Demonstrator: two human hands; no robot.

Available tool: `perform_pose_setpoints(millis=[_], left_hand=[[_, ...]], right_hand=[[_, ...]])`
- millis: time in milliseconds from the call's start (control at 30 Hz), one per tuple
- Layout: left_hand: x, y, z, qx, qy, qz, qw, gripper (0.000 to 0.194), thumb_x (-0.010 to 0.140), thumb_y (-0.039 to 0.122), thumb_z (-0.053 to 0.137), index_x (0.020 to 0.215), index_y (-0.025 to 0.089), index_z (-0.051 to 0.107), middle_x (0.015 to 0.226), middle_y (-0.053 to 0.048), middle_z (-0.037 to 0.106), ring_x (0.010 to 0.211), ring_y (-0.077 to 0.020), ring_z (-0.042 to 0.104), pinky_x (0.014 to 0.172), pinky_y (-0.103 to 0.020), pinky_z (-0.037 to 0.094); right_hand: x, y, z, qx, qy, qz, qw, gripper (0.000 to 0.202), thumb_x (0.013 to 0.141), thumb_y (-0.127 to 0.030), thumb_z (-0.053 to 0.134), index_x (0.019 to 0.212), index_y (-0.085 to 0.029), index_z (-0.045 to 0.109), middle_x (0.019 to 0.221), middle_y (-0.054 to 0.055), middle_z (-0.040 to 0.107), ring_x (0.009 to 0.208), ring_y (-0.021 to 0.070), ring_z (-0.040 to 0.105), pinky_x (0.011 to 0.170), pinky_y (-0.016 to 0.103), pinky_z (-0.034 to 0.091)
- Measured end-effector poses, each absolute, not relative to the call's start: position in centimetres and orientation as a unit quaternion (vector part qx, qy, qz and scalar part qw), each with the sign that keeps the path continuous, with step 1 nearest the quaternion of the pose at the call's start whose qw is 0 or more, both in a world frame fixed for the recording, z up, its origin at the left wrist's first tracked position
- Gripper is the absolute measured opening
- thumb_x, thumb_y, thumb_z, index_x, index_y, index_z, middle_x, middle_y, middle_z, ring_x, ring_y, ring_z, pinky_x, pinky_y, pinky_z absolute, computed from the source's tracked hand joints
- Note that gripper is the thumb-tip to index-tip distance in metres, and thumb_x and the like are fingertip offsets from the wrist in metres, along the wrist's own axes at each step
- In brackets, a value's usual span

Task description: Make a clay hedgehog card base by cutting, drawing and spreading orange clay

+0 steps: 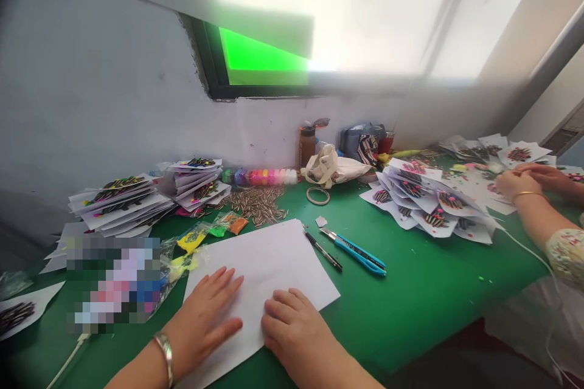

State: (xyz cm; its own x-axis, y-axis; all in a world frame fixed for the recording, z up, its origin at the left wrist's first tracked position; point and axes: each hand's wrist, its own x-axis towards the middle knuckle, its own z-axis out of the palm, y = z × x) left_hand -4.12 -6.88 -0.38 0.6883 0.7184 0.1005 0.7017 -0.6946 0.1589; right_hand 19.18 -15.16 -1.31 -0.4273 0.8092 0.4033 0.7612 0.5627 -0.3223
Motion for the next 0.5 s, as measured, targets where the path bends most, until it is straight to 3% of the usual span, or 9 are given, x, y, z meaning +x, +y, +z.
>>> perform_pose_setpoints(millis=[100, 200, 333, 433, 500], left_hand=[[-4.4, -9.5, -0.6, 0.918, 0.393, 0.04, 0.038, 0.082, 0.063, 0.062, 0.067, 0.135, 0.03, 0.044, 0.142, -0.011, 0.041, 0.131, -0.0373, 0.034, 0.105, -0.059, 0.025], [-4.8, -11.3, -1.5, 0.924, 0.382, 0.033, 0.013, 0.088, 0.057, 0.068, 0.068, 0.133, 0.03, 0.046, 0.141, -0.012, 0.042, 0.13, -0.0398, 0.034, 0.105, -0.06, 0.023], [-5.6, -11.4, -3.1, 0.946, 0.306, 0.095, -0.051, 0.062, 0.069, 0.056, 0.066, 0.124, 0.028, 0.055, 0.13, -0.009, 0.057, 0.118, -0.035, 0.051, 0.097, -0.05, 0.043], [-5.5, -11.2, -3.4, 0.944, 0.266, 0.168, -0.096, 0.029, 0.082, 0.031, 0.054, 0.109, 0.024, 0.062, 0.112, -0.006, 0.068, 0.103, -0.0281, 0.062, 0.086, -0.04, 0.053], [-4.9, -11.4, -2.7, 0.926, 0.282, 0.225, -0.11, 0.025, 0.084, 0.014, 0.043, 0.096, 0.022, 0.064, 0.099, -0.004, 0.071, 0.095, -0.0244, 0.066, 0.081, -0.038, 0.055]], right_hand=[[19.0, -15.3, -2.7, -0.435, -0.847, 0.005, 0.305, 0.009, 0.088, -0.014, 0.05, 0.088, -0.02, 0.057, 0.097, 0.001, 0.066, 0.1, 0.0157, 0.054, 0.093, 0.032, 0.039], [19.0, -15.4, -2.9, -0.426, -0.854, 0.009, 0.298, 0.007, 0.088, -0.015, 0.05, 0.088, -0.019, 0.056, 0.096, 0.002, 0.065, 0.096, 0.0162, 0.054, 0.088, 0.032, 0.04], [19.1, -15.4, -2.6, -0.414, -0.859, -0.003, 0.301, 0.009, 0.087, -0.012, 0.049, 0.087, -0.018, 0.056, 0.097, 0.003, 0.064, 0.095, 0.0174, 0.053, 0.088, 0.034, 0.038], [19.0, -15.4, -2.3, -0.417, -0.854, -0.007, 0.311, 0.013, 0.086, -0.007, 0.047, 0.085, -0.018, 0.055, 0.094, 0.003, 0.065, 0.093, 0.0171, 0.053, 0.085, 0.034, 0.038], [18.6, -15.5, -2.1, -0.433, -0.849, 0.011, 0.304, 0.008, 0.084, -0.013, 0.053, 0.087, -0.019, 0.056, 0.093, 0.003, 0.065, 0.091, 0.0182, 0.053, 0.084, 0.034, 0.039]])
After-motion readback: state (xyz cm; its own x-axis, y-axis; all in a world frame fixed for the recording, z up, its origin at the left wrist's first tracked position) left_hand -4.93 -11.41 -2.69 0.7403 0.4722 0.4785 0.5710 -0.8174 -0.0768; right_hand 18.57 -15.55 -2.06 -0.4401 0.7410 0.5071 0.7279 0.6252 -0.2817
